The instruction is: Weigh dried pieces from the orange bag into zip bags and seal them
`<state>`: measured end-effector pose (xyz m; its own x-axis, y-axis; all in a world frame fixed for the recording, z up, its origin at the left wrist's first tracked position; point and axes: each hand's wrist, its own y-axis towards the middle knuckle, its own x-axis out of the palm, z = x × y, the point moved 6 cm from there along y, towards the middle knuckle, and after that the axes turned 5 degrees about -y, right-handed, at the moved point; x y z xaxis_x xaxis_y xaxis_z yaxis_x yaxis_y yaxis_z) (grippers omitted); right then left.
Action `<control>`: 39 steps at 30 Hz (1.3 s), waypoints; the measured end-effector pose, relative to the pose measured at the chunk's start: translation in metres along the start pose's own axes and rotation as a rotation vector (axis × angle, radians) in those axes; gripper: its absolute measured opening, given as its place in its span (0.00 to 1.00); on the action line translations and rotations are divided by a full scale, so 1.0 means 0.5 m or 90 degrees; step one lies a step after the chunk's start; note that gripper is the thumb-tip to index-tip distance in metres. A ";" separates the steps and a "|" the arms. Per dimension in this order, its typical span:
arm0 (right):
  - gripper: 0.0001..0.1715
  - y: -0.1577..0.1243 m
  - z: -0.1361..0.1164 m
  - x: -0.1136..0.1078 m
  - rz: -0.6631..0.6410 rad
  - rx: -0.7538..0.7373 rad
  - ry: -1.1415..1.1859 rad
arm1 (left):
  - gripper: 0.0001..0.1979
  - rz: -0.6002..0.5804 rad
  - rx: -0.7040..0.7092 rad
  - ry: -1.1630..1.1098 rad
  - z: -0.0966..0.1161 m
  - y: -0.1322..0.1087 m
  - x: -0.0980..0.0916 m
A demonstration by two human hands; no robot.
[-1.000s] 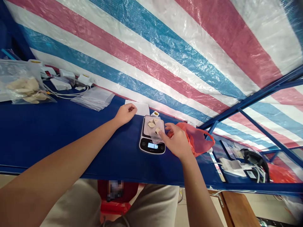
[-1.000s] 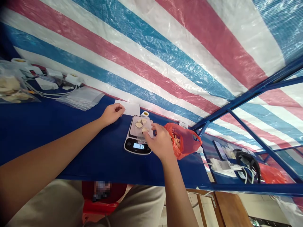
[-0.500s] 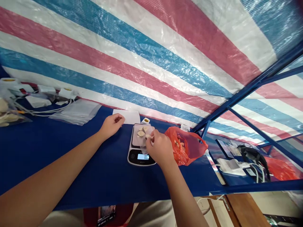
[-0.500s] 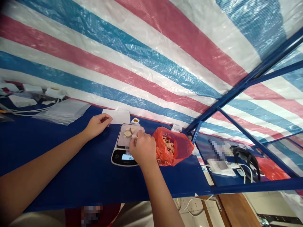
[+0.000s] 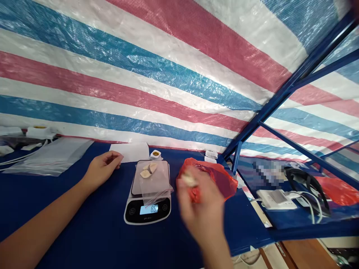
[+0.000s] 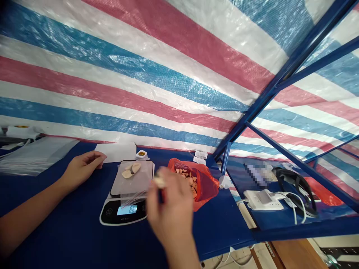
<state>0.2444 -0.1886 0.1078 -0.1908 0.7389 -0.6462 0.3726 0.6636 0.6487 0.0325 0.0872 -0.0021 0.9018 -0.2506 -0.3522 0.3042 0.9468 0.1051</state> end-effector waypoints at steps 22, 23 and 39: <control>0.23 -0.146 0.078 0.039 -0.385 -0.009 -0.023 | 0.16 0.016 -0.049 0.106 0.002 0.014 0.017; 0.22 -0.139 0.095 0.022 -0.354 0.021 -0.016 | 0.16 0.015 -0.049 0.109 0.000 0.015 0.017; 0.09 -0.049 0.210 0.066 -0.144 0.088 -0.143 | 0.21 -0.021 -0.023 0.084 -0.007 0.013 0.018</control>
<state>0.3242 -0.1926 0.0283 -0.0834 0.5204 -0.8498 0.4664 0.7740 0.4282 0.0416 0.0919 -0.0076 0.8426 -0.2544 -0.4747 0.3191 0.9459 0.0594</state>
